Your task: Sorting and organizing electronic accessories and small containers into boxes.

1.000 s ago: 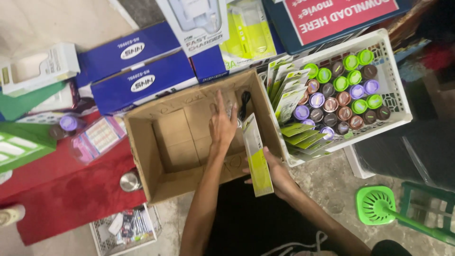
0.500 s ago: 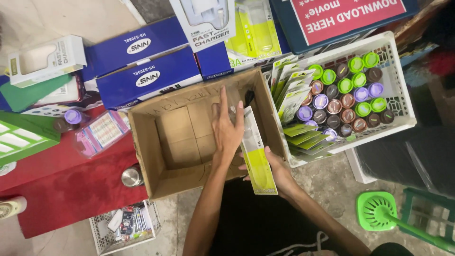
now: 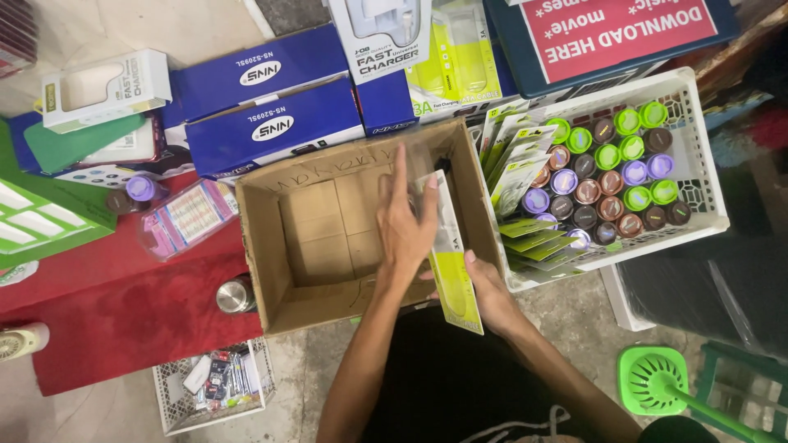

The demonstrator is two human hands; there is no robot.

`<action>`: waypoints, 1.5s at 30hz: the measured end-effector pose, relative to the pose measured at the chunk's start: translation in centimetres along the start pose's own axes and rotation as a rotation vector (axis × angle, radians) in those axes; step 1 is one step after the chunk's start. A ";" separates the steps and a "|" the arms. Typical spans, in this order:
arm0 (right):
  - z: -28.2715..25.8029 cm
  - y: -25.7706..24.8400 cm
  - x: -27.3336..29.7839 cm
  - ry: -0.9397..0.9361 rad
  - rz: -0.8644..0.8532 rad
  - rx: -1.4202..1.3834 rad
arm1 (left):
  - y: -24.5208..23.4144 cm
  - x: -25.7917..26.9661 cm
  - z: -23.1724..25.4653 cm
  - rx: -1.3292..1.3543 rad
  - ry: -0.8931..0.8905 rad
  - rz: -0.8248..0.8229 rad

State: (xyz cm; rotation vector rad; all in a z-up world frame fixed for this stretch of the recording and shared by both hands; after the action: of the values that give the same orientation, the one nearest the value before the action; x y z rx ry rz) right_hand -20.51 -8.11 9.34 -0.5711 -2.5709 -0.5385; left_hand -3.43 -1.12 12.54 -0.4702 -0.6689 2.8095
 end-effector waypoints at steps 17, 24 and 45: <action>-3.4 -0.9 -2.4 -0.128 0.263 -0.323 | -2.0 7.2 4.1 0.064 0.101 -0.217; -3.0 -2.1 -3.3 -0.138 0.281 -0.397 | -1.2 6.5 2.0 0.213 0.054 -0.365; -4.2 -21.1 0.1 -0.392 0.627 0.236 | 11.7 -17.3 -7.6 -0.692 0.060 0.090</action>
State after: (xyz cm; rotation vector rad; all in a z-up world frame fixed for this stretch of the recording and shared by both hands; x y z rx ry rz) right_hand -29.16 -27.68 7.16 -1.4317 -2.5362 0.1023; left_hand 13.70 -13.08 5.09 -0.7008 -1.6433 2.5563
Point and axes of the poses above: each hand's wrist, its own x-axis away from the middle knuckle, its own y-axis out of the palm, z = x × y, the point moved 1 cm from there along -x, towards the middle knuckle, and after that the axes turned 7 degrees about z, right-handed, at the moved point
